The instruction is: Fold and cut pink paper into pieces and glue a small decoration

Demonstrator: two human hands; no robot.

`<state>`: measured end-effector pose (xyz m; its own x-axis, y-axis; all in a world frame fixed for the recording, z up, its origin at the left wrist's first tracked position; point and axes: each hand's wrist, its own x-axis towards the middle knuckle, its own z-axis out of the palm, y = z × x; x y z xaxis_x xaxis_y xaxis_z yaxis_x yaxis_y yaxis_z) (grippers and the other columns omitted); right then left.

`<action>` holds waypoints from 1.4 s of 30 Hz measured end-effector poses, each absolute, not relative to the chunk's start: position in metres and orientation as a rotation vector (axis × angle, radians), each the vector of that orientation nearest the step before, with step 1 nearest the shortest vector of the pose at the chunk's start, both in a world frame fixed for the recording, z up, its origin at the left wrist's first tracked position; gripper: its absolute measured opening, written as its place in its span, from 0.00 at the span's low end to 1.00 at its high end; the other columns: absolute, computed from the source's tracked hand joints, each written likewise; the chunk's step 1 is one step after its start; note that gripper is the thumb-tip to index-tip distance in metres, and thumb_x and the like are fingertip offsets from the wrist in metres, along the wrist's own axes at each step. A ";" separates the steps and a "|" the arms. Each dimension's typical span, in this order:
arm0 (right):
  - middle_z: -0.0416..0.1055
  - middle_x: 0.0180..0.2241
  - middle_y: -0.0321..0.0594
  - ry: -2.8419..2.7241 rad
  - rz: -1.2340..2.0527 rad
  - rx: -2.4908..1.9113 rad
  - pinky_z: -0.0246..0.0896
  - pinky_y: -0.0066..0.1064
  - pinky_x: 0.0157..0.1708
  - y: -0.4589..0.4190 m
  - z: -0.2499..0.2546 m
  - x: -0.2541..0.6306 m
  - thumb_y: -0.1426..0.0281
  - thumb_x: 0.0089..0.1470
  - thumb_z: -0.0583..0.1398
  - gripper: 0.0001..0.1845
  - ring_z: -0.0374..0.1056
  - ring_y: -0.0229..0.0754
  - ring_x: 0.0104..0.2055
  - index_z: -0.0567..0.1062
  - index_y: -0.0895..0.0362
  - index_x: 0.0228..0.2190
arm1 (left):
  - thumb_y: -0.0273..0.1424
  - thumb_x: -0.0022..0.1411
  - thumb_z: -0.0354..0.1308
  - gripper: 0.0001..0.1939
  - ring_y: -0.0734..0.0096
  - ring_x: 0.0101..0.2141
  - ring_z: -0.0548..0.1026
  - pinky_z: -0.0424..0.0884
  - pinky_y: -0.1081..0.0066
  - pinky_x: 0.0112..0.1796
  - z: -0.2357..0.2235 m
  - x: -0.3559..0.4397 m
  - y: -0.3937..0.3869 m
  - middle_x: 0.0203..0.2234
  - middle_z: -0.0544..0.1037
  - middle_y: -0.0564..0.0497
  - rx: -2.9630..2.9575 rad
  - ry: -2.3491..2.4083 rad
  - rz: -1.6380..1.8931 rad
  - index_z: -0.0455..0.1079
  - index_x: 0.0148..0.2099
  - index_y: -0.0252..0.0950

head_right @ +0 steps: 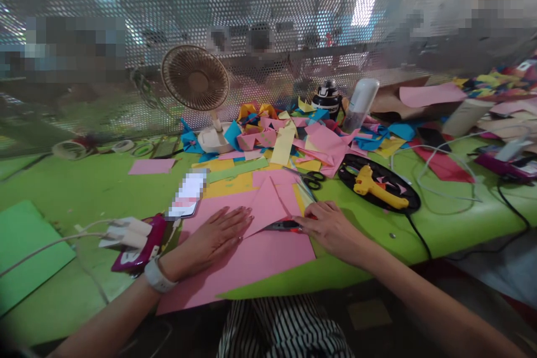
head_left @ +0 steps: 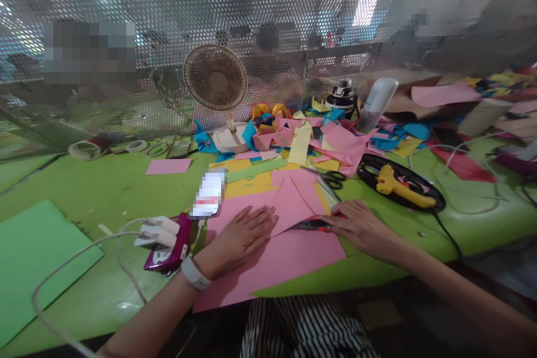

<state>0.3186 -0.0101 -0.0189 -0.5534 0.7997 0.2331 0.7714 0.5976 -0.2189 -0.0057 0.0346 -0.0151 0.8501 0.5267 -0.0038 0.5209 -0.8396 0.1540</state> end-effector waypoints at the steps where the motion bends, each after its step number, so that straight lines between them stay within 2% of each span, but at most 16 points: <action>1: 0.68 0.36 0.43 -2.517 0.118 -1.279 0.56 0.38 0.41 -0.010 -0.019 0.317 0.69 0.60 0.54 0.16 0.63 0.44 0.39 0.72 0.52 0.49 | 0.34 0.71 0.37 0.24 0.69 0.64 0.44 0.41 0.60 0.61 -0.015 -0.005 0.035 0.65 0.48 0.54 2.876 0.819 0.058 0.40 0.67 0.44; 15: 0.68 0.36 0.44 -2.534 0.066 -1.200 0.57 0.40 0.41 -0.010 -0.025 0.308 0.69 0.61 0.53 0.17 0.62 0.46 0.39 0.72 0.53 0.50 | 0.34 0.72 0.37 0.24 0.71 0.64 0.43 0.39 0.60 0.62 -0.015 -0.006 0.033 0.65 0.48 0.56 2.816 0.829 0.058 0.39 0.67 0.46; 23: 0.69 0.35 0.44 -2.530 0.014 -1.177 0.58 0.39 0.40 -0.012 -0.027 0.306 0.67 0.61 0.52 0.16 0.63 0.45 0.38 0.73 0.51 0.48 | 0.34 0.71 0.39 0.25 0.68 0.63 0.48 0.42 0.57 0.61 -0.013 -0.006 0.032 0.64 0.51 0.54 2.777 0.815 0.117 0.41 0.67 0.47; 26: 0.68 0.36 0.45 -2.542 0.028 -1.166 0.59 0.38 0.39 -0.012 -0.030 0.307 0.68 0.61 0.52 0.17 0.63 0.45 0.38 0.72 0.52 0.49 | 0.34 0.71 0.41 0.24 0.66 0.62 0.52 0.48 0.57 0.60 -0.010 -0.009 0.034 0.63 0.54 0.52 2.715 0.806 0.231 0.43 0.67 0.47; 29: 0.67 0.37 0.45 -2.549 0.035 -1.144 0.59 0.38 0.38 -0.012 -0.035 0.309 0.68 0.61 0.52 0.17 0.63 0.46 0.39 0.72 0.51 0.50 | 0.31 0.69 0.44 0.20 0.65 0.56 0.62 0.60 0.60 0.54 -0.011 -0.014 0.036 0.56 0.66 0.50 2.651 0.820 0.401 0.56 0.62 0.47; 31: 0.67 0.37 0.46 -2.552 0.029 -1.132 0.59 0.38 0.39 -0.012 -0.038 0.310 0.69 0.61 0.52 0.17 0.63 0.46 0.39 0.71 0.52 0.50 | 0.29 0.69 0.46 0.18 0.66 0.51 0.66 0.63 0.61 0.51 -0.014 -0.016 0.036 0.51 0.70 0.48 2.633 0.802 0.441 0.62 0.59 0.45; 42: 0.69 0.40 0.46 -2.560 -0.033 -1.091 0.58 0.40 0.42 -0.011 -0.044 0.297 0.69 0.60 0.54 0.17 0.64 0.47 0.42 0.70 0.54 0.51 | 0.26 0.68 0.46 0.20 0.63 0.49 0.66 0.65 0.58 0.48 -0.019 -0.016 0.033 0.49 0.69 0.47 2.689 0.796 0.397 0.60 0.60 0.45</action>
<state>0.2975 -0.0111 -0.0442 -0.6384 0.6944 0.3321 0.7028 0.7018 -0.1165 -0.0157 0.0327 -0.0187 0.8075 0.5636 0.1744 0.4781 -0.7983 0.3662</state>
